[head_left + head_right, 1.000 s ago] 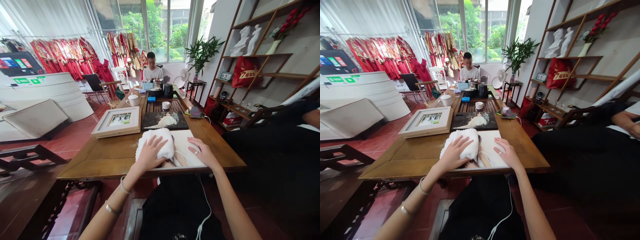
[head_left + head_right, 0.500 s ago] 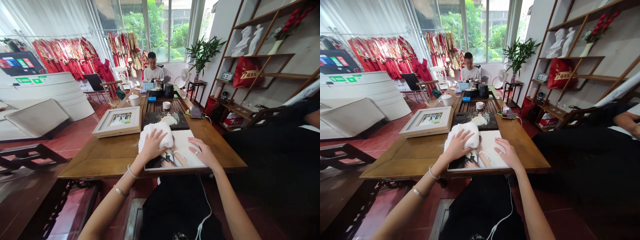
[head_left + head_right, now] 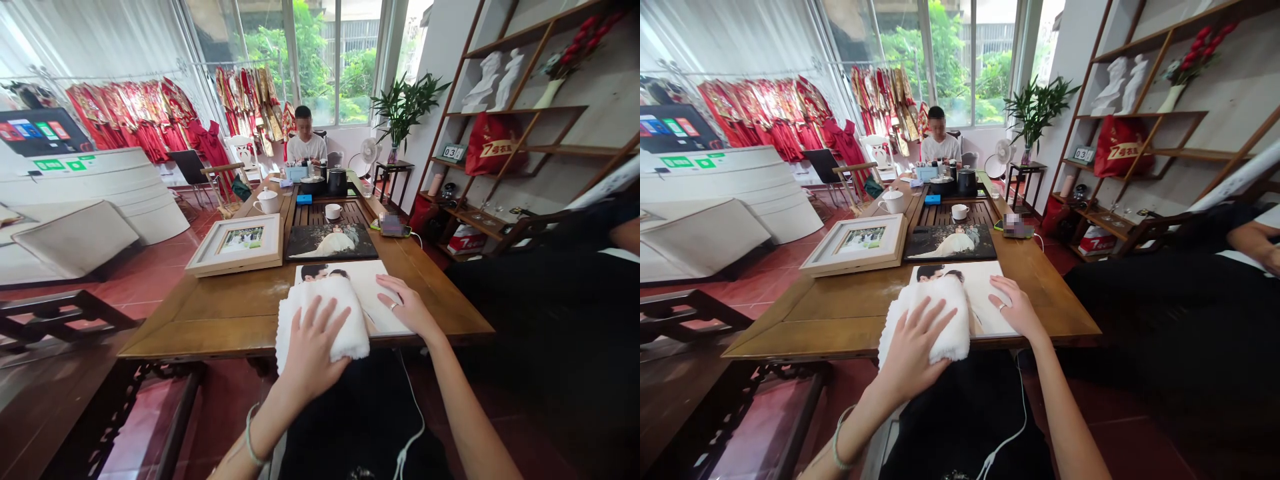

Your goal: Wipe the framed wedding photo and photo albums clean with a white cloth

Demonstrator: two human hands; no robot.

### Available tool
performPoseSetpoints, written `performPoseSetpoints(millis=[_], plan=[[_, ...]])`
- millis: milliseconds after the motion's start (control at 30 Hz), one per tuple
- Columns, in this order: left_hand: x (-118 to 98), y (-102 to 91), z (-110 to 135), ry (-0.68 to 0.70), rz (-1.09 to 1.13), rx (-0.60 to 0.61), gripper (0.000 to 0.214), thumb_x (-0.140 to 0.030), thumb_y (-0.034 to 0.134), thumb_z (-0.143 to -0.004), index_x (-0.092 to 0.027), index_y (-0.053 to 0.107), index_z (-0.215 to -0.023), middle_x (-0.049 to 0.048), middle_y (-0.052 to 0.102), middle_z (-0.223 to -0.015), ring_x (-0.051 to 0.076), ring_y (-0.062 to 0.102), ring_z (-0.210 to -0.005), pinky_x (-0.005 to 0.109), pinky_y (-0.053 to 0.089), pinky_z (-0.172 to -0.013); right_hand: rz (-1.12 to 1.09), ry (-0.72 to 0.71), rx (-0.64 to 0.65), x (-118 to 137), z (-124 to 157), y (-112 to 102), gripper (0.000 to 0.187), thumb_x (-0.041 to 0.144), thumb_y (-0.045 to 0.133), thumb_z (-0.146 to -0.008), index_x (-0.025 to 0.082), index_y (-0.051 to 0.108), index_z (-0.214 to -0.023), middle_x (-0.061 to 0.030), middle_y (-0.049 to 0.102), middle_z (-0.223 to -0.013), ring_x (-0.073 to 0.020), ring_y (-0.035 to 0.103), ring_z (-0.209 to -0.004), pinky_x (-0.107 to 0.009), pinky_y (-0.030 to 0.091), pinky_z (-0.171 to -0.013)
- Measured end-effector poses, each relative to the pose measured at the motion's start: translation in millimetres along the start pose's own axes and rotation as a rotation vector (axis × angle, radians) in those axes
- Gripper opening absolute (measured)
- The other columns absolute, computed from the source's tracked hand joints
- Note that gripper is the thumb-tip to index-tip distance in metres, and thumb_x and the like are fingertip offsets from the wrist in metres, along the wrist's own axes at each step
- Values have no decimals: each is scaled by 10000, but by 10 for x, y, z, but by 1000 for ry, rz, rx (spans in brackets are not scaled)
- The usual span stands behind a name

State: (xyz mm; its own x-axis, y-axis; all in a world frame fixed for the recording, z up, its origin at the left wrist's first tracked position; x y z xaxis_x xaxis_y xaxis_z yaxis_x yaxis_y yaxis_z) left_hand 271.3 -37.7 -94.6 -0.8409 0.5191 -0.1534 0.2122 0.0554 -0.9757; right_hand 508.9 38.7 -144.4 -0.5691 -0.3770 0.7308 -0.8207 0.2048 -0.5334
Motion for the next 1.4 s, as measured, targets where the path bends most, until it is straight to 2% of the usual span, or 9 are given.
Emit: performPoseSetpoints(millis=[333,467,567,633,933,1033,1167,1267,1400], plan=[[478,-9,-1043,109,-74,48,698,-501,573,-831,-299,334,-1456,42,314,-1537,333,233,-1413,555,284,-1095,-10,13,-32,-17,-9,3,364,407,598,-833,232,677,-1142,-102,625,-1278,-277,508,-1265,-503,380,-1098],[574,21,-1301,120,-93,28,673,-507,561,-845,-300,346,-1448,39,344,-1522,326,266,-1398,537,310,-1085,-12,3,-18,-31,-20,-3,370,417,592,-834,227,678,-1140,-108,623,-1279,-282,509,-1264,-510,374,-1101],[563,37,-1330,87,-106,2,672,-511,568,-841,-295,359,-1443,44,354,-1516,337,271,-1393,556,316,-1072,-17,9,-9,-41,-36,-11,360,405,596,-828,230,681,-1131,-107,620,-1282,-284,511,-1261,-511,373,-1101],[499,49,-1256,92,-104,-3,683,-504,579,-835,-293,355,-1445,47,344,-1521,343,251,-1400,581,294,-1077,-23,8,-4,-45,-47,-14,354,388,600,-822,224,683,-1125,-112,618,-1282,-285,511,-1261,-507,374,-1101],[-206,136,-358,213,15,-2,793,-512,619,-782,-342,271,-1474,38,245,-1563,357,148,-1432,627,219,-1094,-18,-25,31,-73,-92,-24,319,280,570,-804,226,692,-1094,-98,629,-1270,-272,522,-1247,-492,387,-1089],[-337,161,-263,209,21,-15,793,-543,598,-788,-340,263,-1477,38,251,-1561,358,157,-1430,625,228,-1096,-28,-50,58,-85,-112,-31,328,251,553,-797,215,692,-1092,-102,626,-1274,-268,524,-1246,-485,388,-1088],[-289,165,-521,138,-3,-21,742,-551,570,-813,-342,288,-1468,47,312,-1534,356,219,-1410,624,275,-1077,-40,-47,44,-106,-114,-34,372,231,562,-777,203,678,-1130,-111,623,-1275,-269,528,-1243,-476,388,-1087],[-147,147,-893,79,-48,-2,715,-533,575,-826,-314,322,-1457,66,338,-1521,363,244,-1399,629,282,-1069,-45,-36,36,-114,-106,-25,369,231,576,-763,204,684,-1115,-113,622,-1274,-273,533,-1240,-465,400,-1079],[42,124,-1390,106,-78,43,670,-526,529,-871,-278,323,-1459,82,336,-1521,357,256,-1394,604,315,-1055,-15,1,31,-100,-102,-21,333,300,607,-781,197,695,-1086,-129,608,-1284,-284,538,-1232,-472,395,-1081]])
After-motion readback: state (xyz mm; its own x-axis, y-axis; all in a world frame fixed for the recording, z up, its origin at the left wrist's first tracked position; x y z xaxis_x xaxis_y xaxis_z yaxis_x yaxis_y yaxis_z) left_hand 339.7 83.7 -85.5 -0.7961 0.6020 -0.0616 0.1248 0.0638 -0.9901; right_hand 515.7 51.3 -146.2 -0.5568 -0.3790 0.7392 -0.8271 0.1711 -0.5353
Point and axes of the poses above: each hand's wrist, its own z-axis away from the middle knuckle, its own y-axis out of the palm, x = y × z, the point moved 3 cm from there along -z, towards the middle knuckle
